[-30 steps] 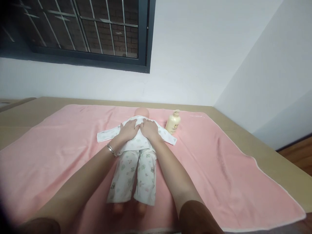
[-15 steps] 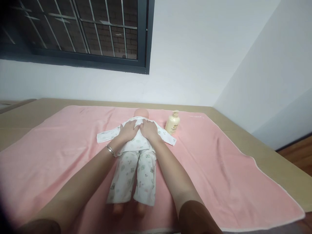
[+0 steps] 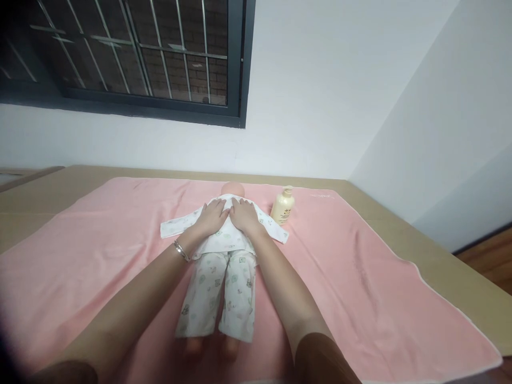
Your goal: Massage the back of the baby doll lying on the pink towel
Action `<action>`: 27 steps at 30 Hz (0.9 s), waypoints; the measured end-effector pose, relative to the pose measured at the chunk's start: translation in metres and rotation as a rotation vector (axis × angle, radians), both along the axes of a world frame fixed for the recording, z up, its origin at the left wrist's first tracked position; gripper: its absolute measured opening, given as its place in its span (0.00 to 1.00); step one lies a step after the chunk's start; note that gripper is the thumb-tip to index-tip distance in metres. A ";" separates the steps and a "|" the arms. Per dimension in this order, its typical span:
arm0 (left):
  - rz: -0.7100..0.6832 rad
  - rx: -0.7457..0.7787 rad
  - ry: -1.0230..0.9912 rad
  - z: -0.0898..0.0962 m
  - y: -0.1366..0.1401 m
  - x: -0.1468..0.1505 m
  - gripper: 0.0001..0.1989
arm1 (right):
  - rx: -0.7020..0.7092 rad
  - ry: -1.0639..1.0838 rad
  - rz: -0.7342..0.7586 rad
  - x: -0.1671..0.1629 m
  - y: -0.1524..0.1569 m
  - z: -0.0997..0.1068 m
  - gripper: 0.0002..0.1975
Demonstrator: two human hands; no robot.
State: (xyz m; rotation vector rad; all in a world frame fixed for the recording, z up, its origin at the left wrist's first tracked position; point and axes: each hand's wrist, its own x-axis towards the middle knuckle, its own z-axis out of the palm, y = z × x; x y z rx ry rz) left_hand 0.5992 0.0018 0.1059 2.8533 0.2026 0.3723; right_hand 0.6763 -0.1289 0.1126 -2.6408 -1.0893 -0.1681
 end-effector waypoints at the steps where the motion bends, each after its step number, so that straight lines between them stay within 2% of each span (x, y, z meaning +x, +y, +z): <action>1: -0.012 0.000 -0.015 -0.002 0.001 0.002 0.27 | 0.002 -0.006 -0.005 -0.001 0.001 -0.001 0.25; 4: -0.047 -0.039 -0.077 -0.012 0.006 0.009 0.27 | 0.039 -0.008 -0.001 0.000 0.002 -0.006 0.25; 7: -0.057 -0.158 -0.138 -0.020 0.011 0.017 0.26 | 0.114 0.008 0.030 0.003 0.002 -0.010 0.26; 13: -0.005 -0.636 -0.320 -0.014 0.017 0.018 0.24 | 0.351 -0.035 0.019 -0.003 0.001 0.001 0.29; 17: 0.042 -0.849 -0.435 -0.009 0.017 0.018 0.26 | 0.234 -0.018 0.150 -0.011 0.005 0.001 0.24; 19: 0.041 -0.877 -0.454 -0.010 0.016 0.018 0.26 | 0.229 -0.013 0.167 -0.011 0.006 -0.002 0.23; 22: 0.016 -0.852 -0.452 -0.011 0.014 0.017 0.25 | 0.311 -0.059 0.118 -0.009 0.007 -0.003 0.23; 27: -0.047 -0.724 -0.444 -0.010 0.009 0.012 0.22 | 0.205 0.006 0.125 -0.012 0.006 0.000 0.24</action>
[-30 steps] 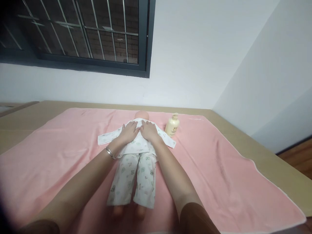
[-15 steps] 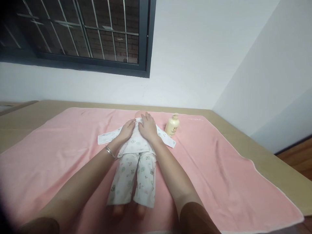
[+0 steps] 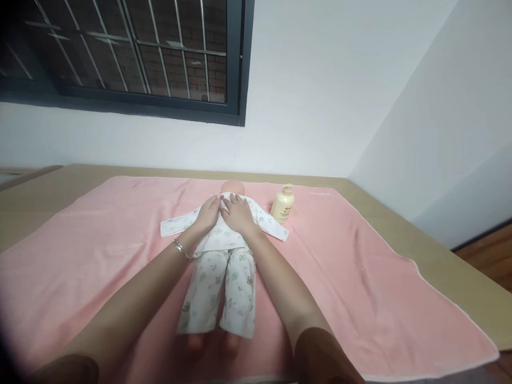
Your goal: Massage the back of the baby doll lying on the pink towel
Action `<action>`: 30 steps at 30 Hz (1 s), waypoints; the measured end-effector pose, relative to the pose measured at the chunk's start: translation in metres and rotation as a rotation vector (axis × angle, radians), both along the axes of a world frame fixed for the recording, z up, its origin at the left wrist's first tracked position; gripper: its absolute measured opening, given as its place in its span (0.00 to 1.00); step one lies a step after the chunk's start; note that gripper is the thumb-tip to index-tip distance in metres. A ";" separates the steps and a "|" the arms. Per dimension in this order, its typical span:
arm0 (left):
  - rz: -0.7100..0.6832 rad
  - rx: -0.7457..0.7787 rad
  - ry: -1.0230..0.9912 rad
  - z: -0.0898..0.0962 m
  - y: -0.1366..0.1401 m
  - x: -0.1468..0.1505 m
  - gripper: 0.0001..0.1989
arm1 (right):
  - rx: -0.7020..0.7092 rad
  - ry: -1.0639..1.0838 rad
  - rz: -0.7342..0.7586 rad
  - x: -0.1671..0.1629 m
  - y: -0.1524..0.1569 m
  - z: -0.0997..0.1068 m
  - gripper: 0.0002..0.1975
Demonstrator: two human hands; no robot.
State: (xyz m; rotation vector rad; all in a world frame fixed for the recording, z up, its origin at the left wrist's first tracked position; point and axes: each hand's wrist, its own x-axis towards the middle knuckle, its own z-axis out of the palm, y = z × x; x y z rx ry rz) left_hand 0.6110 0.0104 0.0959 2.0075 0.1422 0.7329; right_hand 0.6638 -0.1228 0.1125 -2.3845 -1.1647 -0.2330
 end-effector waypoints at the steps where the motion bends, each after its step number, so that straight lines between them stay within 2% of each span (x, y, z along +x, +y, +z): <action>1: -0.007 0.024 -0.005 0.000 -0.001 -0.001 0.22 | 0.001 0.010 -0.003 -0.001 0.000 0.001 0.24; 5: -0.013 0.060 -0.024 -0.002 -0.002 0.000 0.22 | 0.070 -0.001 -0.061 0.001 0.000 0.002 0.25; 10: 0.020 0.051 -0.049 -0.006 0.000 0.003 0.23 | -0.010 0.043 -0.049 0.005 0.000 -0.002 0.24; 15: 0.024 0.088 -0.071 -0.004 0.001 0.003 0.24 | 0.110 0.007 -0.108 0.005 -0.001 0.000 0.25; 21: 0.024 0.219 0.008 -0.013 0.003 0.008 0.25 | 0.017 0.064 -0.060 0.006 0.001 -0.006 0.23; 23: 0.022 0.289 0.078 -0.017 0.004 0.011 0.25 | -0.009 0.093 -0.006 0.009 -0.004 0.002 0.23; 26: 0.025 0.412 0.199 -0.020 0.006 0.014 0.26 | -0.015 0.223 0.040 0.011 -0.024 0.030 0.21; 30: 0.032 0.555 0.312 -0.013 0.004 0.010 0.28 | 0.289 0.292 -0.011 0.010 -0.074 0.077 0.25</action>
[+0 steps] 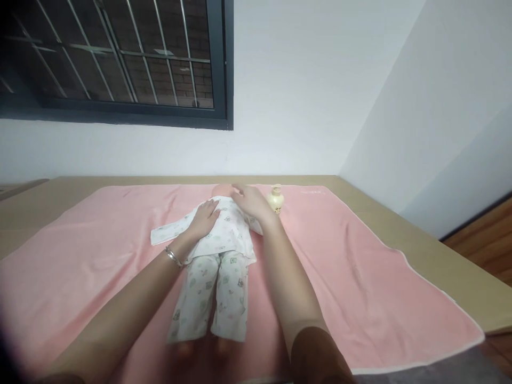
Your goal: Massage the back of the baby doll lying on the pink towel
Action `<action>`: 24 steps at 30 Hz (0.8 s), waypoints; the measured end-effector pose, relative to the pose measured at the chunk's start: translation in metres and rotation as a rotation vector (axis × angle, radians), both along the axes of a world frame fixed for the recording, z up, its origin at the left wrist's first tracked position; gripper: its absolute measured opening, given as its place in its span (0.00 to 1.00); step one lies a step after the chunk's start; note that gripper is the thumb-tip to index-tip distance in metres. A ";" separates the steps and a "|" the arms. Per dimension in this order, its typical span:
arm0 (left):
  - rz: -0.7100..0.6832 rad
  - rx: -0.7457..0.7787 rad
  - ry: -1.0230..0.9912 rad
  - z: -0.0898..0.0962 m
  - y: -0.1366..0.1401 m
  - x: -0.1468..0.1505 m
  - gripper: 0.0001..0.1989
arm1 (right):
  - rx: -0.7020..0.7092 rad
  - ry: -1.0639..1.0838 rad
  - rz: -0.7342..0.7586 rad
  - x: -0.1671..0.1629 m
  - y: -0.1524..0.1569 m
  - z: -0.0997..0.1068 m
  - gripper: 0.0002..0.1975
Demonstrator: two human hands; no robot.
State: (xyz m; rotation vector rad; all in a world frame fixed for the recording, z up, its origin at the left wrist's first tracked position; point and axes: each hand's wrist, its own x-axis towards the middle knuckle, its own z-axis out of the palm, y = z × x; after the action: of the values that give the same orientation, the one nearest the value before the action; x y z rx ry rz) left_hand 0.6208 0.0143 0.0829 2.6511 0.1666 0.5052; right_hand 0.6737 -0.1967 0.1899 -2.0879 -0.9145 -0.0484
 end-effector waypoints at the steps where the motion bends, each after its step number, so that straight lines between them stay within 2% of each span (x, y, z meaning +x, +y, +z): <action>1: 0.011 0.030 0.010 0.003 -0.003 -0.002 0.28 | 0.072 0.000 -0.028 0.000 -0.015 0.009 0.25; 3: 0.043 0.074 0.022 0.009 -0.012 -0.008 0.28 | 0.200 -0.021 -0.127 0.004 -0.043 0.022 0.25; 5: 0.078 0.081 0.043 0.016 -0.026 -0.014 0.28 | 0.273 -0.030 -0.239 0.013 -0.069 0.026 0.25; 8: 0.028 -0.002 0.097 0.030 -0.052 -0.016 0.27 | 0.244 0.023 -0.376 0.030 -0.096 0.020 0.27; 10: -0.113 -0.116 0.153 0.043 -0.070 -0.011 0.22 | 0.152 0.093 -0.419 0.039 -0.106 0.013 0.28; 12: -0.271 -0.326 0.194 0.057 -0.087 0.000 0.21 | 0.037 0.142 -0.420 0.044 -0.109 0.008 0.29; 13: -0.315 -0.487 0.196 0.064 -0.094 0.008 0.23 | -0.010 0.145 -0.404 0.045 -0.108 0.007 0.30; 16: -0.288 -1.060 0.208 0.080 -0.112 0.034 0.29 | -0.066 0.089 -0.324 0.044 -0.096 0.005 0.32; 18: -0.266 -1.358 0.282 0.086 -0.121 0.051 0.32 | -0.086 0.046 -0.283 0.044 -0.085 0.004 0.33; 21: -0.268 -1.610 0.330 0.090 -0.129 0.069 0.36 | -0.161 0.029 -0.261 0.046 -0.071 0.001 0.32; 24: -0.258 -1.726 0.314 0.091 -0.131 0.075 0.38 | -0.198 0.011 -0.262 0.051 -0.066 -0.004 0.31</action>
State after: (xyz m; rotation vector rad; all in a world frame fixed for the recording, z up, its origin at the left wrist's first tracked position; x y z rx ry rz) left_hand 0.6954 -0.1167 0.1738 0.9888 0.2042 -0.1799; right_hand 0.7243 -0.2628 0.1854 -2.3801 -0.6556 -0.0866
